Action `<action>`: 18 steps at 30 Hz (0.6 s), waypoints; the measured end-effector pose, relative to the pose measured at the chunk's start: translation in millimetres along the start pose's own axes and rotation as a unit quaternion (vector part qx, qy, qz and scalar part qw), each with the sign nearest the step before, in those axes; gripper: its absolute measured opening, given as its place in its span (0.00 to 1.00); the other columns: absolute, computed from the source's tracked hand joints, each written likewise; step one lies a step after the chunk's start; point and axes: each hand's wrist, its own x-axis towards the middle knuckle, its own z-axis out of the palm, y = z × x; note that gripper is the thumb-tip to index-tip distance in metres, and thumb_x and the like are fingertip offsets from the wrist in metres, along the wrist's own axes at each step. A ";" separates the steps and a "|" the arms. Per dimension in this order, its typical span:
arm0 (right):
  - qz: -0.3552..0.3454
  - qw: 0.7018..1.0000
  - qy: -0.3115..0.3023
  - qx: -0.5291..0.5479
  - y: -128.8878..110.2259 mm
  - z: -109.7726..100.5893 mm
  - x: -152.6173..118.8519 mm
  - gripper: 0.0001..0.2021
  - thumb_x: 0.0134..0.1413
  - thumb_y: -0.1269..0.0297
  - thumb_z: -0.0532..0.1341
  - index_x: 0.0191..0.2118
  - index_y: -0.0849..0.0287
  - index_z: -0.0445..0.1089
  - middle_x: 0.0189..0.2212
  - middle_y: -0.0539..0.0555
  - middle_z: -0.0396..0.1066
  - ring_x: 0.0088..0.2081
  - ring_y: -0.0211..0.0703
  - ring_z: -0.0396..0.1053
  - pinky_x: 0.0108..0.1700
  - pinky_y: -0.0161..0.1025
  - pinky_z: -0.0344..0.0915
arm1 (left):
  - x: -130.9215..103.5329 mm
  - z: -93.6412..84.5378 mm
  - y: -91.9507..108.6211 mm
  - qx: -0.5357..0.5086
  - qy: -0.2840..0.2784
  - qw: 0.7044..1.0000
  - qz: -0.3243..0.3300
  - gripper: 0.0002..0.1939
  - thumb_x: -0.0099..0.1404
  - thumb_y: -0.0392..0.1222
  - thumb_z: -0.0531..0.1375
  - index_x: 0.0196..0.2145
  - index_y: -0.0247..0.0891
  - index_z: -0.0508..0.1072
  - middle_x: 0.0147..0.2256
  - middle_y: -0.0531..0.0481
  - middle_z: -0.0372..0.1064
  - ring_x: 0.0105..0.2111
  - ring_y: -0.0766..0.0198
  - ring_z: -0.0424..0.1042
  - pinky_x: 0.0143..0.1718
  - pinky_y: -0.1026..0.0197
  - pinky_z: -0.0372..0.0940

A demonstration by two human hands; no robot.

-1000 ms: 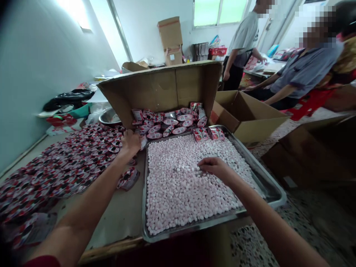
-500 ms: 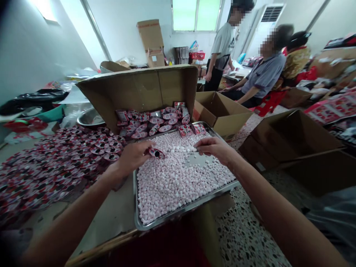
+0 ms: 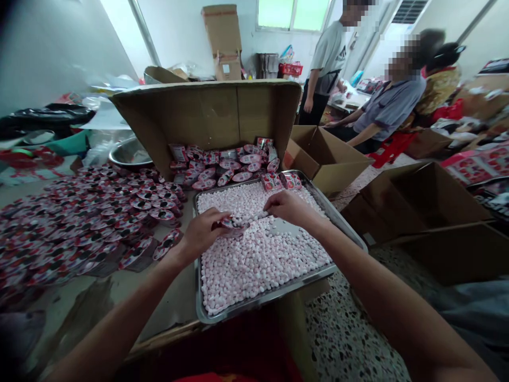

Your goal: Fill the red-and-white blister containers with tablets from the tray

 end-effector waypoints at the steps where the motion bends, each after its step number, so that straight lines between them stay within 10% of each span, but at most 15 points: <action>1: -0.025 0.997 0.012 -0.066 -12.4 3.2 1.5 0.06 0.46 0.61 0.64 0.28 0.55 0.78 0.23 0.52 0.72 0.27 0.40 0.66 0.31 0.38 0.55 | -0.4 2.7 -1.3 -0.013 -0.004 1.000 0.004 0.17 0.61 0.38 0.65 0.49 0.40 0.76 0.41 0.46 0.73 0.43 0.58 0.72 0.44 0.59 0.64; 8: -0.114 0.957 0.034 -0.265 -71.3 -1.3 1.5 0.03 0.47 0.65 0.66 0.25 0.56 0.77 0.22 0.57 0.67 0.36 0.49 0.68 0.39 0.43 0.57 | -5.9 18.7 -1.5 -0.109 0.007 0.994 -0.032 0.14 0.60 0.39 0.64 0.44 0.40 0.72 0.42 0.49 0.73 0.45 0.57 0.70 0.47 0.57 0.63; 14: 0.113 0.960 0.117 -0.228 72.7 -90.3 -21.7 0.07 0.52 0.67 0.63 0.32 0.58 0.81 0.26 0.57 0.73 0.30 0.44 0.65 0.35 0.43 0.55 | -11.5 11.6 -22.4 -0.233 0.019 0.967 -0.101 0.16 0.61 0.40 0.61 0.48 0.41 0.69 0.41 0.52 0.72 0.40 0.63 0.70 0.42 0.63 0.63; 18: 0.112 0.974 0.134 -0.141 138.0 -75.6 2.9 0.08 0.51 0.68 0.62 0.32 0.63 0.79 0.21 0.58 0.71 0.25 0.43 0.62 0.31 0.42 0.55 | -6.7 -1.2 -33.2 -0.278 0.054 0.951 -0.127 0.18 0.59 0.41 0.62 0.48 0.40 0.69 0.42 0.52 0.72 0.41 0.63 0.71 0.44 0.64 0.64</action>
